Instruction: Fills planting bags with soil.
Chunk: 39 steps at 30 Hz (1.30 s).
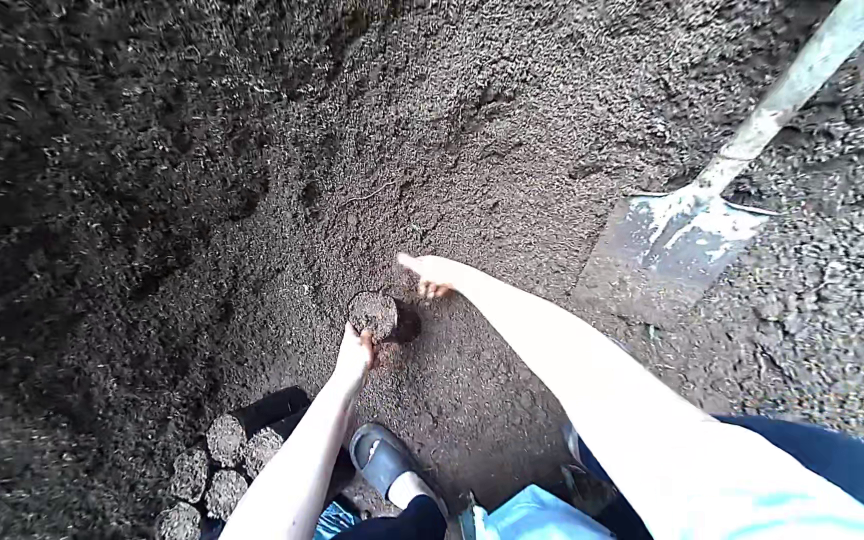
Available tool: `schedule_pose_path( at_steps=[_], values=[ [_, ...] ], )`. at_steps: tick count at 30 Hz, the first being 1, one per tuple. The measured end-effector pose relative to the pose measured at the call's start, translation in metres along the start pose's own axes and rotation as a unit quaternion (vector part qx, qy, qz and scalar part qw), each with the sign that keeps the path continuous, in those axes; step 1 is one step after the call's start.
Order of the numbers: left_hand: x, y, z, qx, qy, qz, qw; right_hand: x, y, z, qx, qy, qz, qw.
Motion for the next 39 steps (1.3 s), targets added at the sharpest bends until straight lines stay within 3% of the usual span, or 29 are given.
schedule_pose_path(
  at_steps=[2, 4, 7, 10, 12, 14, 18, 21, 23, 25, 29, 31, 34, 36, 39],
  values=[
    [0.000, -0.005, 0.001, 0.001, 0.050, 0.014, 0.999, -0.048, 0.009, -0.007, -0.008, -0.110, 0.014, 0.994],
    [-0.004, -0.011, 0.002, -0.010, 0.085, 0.036, 0.996, -0.089, 0.009, 0.018, -0.007, -0.211, 0.033, 0.977],
    [-0.005, -0.014, -0.002, -0.040, 0.144, 0.168, 0.974, -0.110, -0.007, 0.046, -0.013, -0.232, 0.025, 0.972],
    [-0.008, -0.007, 0.007, -0.027, 0.247, 0.331, 0.910, -0.120, -0.017, 0.035, -0.019, -0.015, 0.026, 0.999],
    [-0.010, 0.006, 0.014, 0.010, 0.317, 0.392, 0.863, -0.110, -0.030, 0.024, -0.033, 0.196, 0.050, 0.979],
    [-0.015, 0.018, 0.016, 0.017, 0.304, 0.440, 0.845, -0.080, -0.046, 0.009, -0.044, 0.342, 0.058, 0.937],
    [-0.032, 0.016, 0.007, -0.010, 0.198, 0.439, 0.876, 0.003, -0.069, -0.008, -0.073, 0.504, -0.027, 0.860],
    [-0.033, 0.009, -0.019, -0.073, 0.154, 0.309, 0.936, 0.053, -0.067, -0.002, -0.103, 0.554, -0.020, 0.826],
    [-0.025, 0.002, -0.034, -0.055, 0.152, 0.178, 0.971, 0.073, -0.061, 0.008, -0.121, 0.501, -0.041, 0.856],
    [-0.011, -0.006, -0.036, 0.021, 0.162, 0.085, 0.983, 0.081, -0.055, 0.015, -0.122, 0.391, -0.071, 0.909],
    [0.003, -0.006, -0.020, 0.094, 0.123, 0.051, 0.987, 0.105, -0.040, 0.004, -0.156, 0.092, -0.168, 0.969],
    [0.006, 0.001, -0.013, 0.093, 0.125, 0.069, 0.985, 0.112, -0.020, 0.004, -0.141, -0.100, -0.214, 0.961],
    [0.008, 0.002, -0.012, 0.098, 0.134, 0.109, 0.980, 0.116, 0.003, 0.018, -0.045, -0.309, -0.200, 0.929],
    [0.009, 0.000, -0.015, 0.087, 0.111, 0.117, 0.983, 0.119, 0.006, 0.029, -0.010, -0.387, -0.200, 0.900],
    [0.012, -0.002, -0.016, 0.074, 0.063, 0.118, 0.988, 0.117, 0.004, 0.048, -0.057, -0.441, -0.222, 0.868]
  ],
)
Point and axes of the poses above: each hand's wrist, its own y-axis towards the middle knuckle, its own z-axis out of the palm, x = y × z, the point moved 3 cm from there along y, towards the middle knuckle, and after that the axes turned 14 degrees about -y, right-handed, at the moved point
